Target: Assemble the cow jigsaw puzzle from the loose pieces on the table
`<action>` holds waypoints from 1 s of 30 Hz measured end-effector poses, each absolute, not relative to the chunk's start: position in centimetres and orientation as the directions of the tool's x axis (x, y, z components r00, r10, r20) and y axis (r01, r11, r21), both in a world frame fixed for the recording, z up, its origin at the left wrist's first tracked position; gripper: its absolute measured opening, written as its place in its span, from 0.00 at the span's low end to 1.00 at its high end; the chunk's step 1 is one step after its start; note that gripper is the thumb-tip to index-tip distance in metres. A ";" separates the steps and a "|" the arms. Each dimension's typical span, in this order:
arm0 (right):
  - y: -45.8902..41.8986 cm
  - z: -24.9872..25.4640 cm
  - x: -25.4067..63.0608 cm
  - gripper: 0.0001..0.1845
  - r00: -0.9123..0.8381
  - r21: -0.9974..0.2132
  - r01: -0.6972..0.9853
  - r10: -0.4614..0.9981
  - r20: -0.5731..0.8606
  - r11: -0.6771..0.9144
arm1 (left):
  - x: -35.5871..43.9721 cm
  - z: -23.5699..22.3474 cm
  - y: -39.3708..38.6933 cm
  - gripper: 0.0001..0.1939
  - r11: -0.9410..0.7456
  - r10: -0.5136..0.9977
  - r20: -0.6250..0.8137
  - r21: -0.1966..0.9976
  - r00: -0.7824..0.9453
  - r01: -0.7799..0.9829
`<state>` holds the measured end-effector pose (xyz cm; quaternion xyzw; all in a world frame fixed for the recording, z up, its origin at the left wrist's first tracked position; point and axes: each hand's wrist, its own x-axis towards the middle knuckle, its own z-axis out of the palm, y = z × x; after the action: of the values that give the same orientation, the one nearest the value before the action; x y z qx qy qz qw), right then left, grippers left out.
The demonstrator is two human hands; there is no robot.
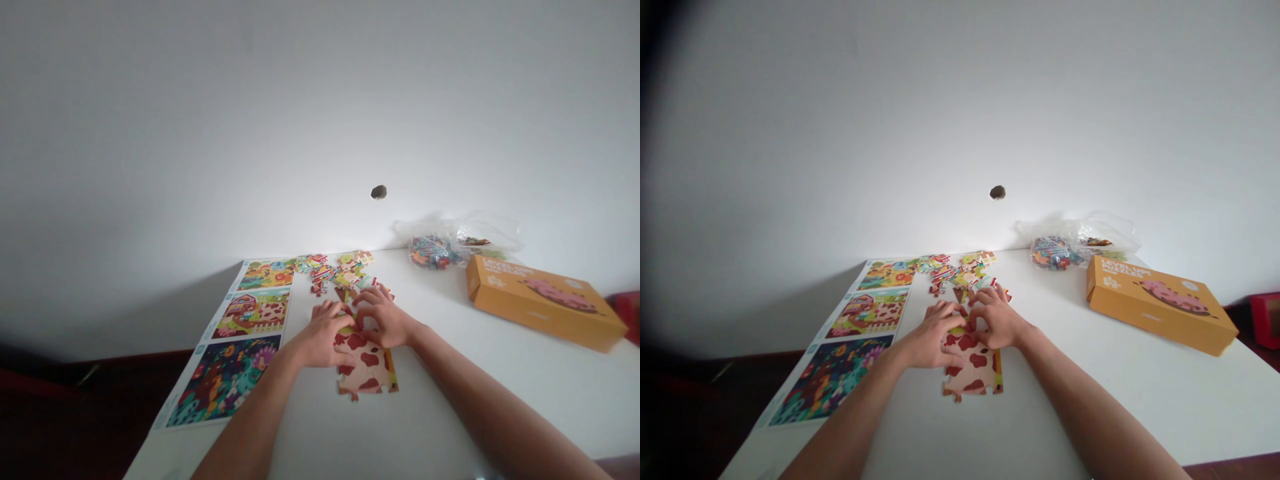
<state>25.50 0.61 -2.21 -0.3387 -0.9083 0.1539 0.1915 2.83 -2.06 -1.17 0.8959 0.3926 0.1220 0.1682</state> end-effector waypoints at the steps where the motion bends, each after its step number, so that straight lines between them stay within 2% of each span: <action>1: 0.5 -2.2 25.5 0.09 -0.696 -0.408 0.557 0.674 0.246 0.724 | 2.9 -1.2 -2.1 0.31 -0.635 0.745 0.088 0.396 0.661 0.663; 6: 0.0 -1.6 25.2 0.19 -0.710 -0.396 0.557 0.666 0.229 0.730 | 2.9 -1.0 -2.3 0.31 -0.626 0.755 0.100 0.401 0.648 0.668; 11: -1.0 -1.1 24.5 0.31 -0.721 -0.356 0.591 0.672 0.170 0.724 | 1.8 -0.6 -1.9 0.18 -0.635 0.745 0.127 0.434 0.655 0.639; 15: -1.6 -0.9 24.0 0.32 -0.752 -0.316 0.579 0.642 0.149 0.752 | 0.9 -0.9 -1.4 0.16 -0.609 0.782 0.163 0.404 0.601 0.683; 21: -1.6 -0.9 23.9 0.39 -0.771 -0.354 0.559 0.627 0.109 0.749 | 1.0 -1.2 -1.3 0.12 -0.610 0.784 0.176 0.394 0.595 0.687; 23: -1.6 -1.0 23.9 0.39 -0.774 -0.365 0.553 0.624 0.108 0.749 | 1.0 -1.2 -1.3 0.12 -0.609 0.785 0.174 0.396 0.595 0.688; 30: -1.6 -0.6 24.2 0.29 -0.803 -0.400 0.501 0.585 0.116 0.767 | 1.0 -1.3 -1.3 0.13 -0.609 0.782 0.169 0.417 0.601 0.675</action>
<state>24.16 -1.64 -0.55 -0.2911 -0.9326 0.1779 0.1180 1.01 -1.32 -1.33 0.8806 0.4134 0.1697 0.1573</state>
